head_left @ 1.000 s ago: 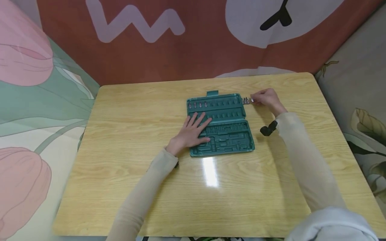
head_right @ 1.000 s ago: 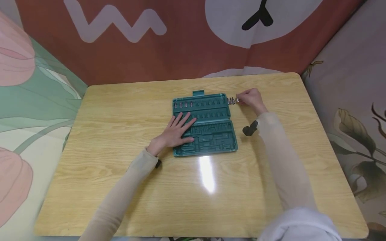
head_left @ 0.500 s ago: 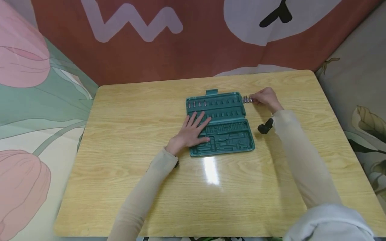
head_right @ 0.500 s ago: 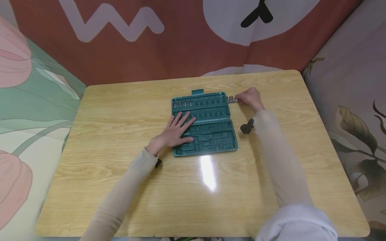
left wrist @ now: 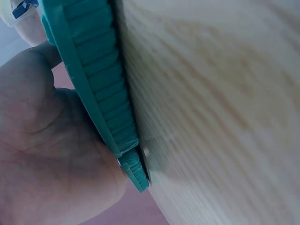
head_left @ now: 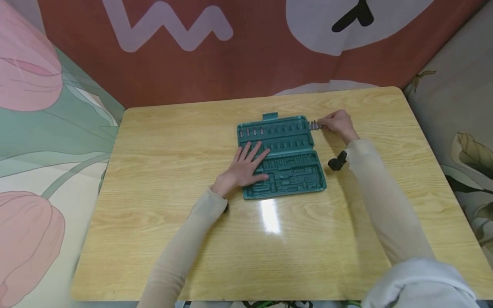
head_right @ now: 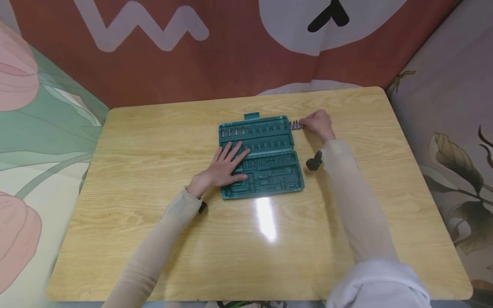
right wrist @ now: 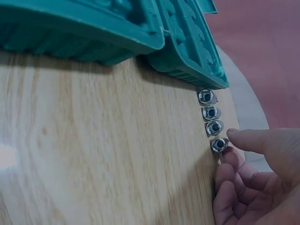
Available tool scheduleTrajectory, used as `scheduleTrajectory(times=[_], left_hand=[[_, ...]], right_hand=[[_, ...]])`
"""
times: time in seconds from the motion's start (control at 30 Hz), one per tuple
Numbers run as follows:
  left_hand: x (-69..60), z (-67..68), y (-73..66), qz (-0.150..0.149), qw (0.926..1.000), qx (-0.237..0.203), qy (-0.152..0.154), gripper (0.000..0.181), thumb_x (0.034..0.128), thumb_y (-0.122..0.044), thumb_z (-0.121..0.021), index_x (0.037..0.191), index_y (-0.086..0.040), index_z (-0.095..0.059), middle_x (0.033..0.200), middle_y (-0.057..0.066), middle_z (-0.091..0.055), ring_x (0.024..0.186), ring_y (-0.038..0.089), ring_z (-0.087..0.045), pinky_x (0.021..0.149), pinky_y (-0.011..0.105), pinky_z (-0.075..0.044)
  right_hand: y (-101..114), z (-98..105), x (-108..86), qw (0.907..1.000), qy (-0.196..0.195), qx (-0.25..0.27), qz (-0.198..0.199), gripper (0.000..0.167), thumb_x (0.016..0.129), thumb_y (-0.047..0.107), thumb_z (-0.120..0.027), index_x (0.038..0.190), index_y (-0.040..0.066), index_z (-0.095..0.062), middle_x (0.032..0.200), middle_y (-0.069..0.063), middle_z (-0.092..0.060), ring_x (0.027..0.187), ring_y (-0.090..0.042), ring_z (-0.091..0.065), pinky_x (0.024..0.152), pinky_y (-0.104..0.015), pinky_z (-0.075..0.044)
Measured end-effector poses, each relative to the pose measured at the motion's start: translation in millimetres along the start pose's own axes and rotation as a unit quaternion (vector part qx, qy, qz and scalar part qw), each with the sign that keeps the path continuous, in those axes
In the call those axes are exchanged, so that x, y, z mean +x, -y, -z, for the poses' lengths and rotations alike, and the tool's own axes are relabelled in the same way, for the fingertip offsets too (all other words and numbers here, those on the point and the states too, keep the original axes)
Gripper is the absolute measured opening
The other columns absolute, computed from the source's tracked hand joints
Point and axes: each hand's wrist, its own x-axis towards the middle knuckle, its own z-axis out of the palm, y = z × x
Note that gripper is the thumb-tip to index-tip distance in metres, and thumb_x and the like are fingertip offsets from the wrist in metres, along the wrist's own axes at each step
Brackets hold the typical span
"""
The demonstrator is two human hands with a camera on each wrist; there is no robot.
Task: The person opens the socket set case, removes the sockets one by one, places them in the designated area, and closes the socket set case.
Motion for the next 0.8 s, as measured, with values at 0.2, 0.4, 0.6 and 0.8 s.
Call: scheduleTrajectory(times=[0.2,0.4,0.6,0.8], left_hand=[[-2.2,-1.3,1.0,0.003,0.9998,-0.01,0.014,0.073,0.1013,-0.052,-0.035,0.156,-0.026,0.005,0.16,0.006,0.019,0.143,0.032,0.02,0.113,0.05,0.011],[-5.1,-0.6,1.9,0.005,0.9998,-0.015,0.009,0.071,0.1016,-0.052,-0.034,0.156,-0.027,0.005,0.16,0.005,0.018,0.143,0.031,0.02,0.113,0.05,0.011],[-6.8,-0.2,2.2,0.004,0.9999,-0.013,0.003,0.074,0.1003,-0.055,-0.036,0.156,-0.026,0.004,0.16,0.006,0.017,0.143,0.032,0.019,0.113,0.051,0.009],[-2.4,2.3,-1.9,-0.003,0.9999,-0.016,0.004,0.076,0.1,-0.054,-0.037,0.156,-0.025,0.004,0.16,0.008,0.016,0.143,0.033,0.018,0.113,0.051,0.009]], right_hand=[[0.6,0.3,-2.5,0.9995,0.012,0.029,-0.002,0.037,0.094,0.028,-0.064,0.077,-0.004,-0.07,0.062,-0.002,-0.063,0.059,-0.016,-0.056,0.06,-0.03,-0.046],[-0.9,-2.4,-2.3,0.9993,-0.001,0.036,0.009,0.037,0.096,0.026,-0.06,0.073,-0.002,-0.07,0.063,-0.003,-0.064,0.059,-0.017,-0.057,0.061,-0.031,-0.048],[-4.6,-4.2,-1.4,0.9987,-0.03,0.04,0.01,0.035,0.097,0.026,-0.057,0.088,-0.006,-0.068,0.065,-0.001,-0.063,0.06,-0.015,-0.056,0.06,-0.028,-0.047],[0.2,2.4,-0.7,0.9888,-0.065,0.134,0.002,0.032,0.096,0.025,-0.058,0.102,-0.006,-0.064,0.069,0.003,-0.064,0.059,-0.008,-0.06,0.055,-0.022,-0.05]])
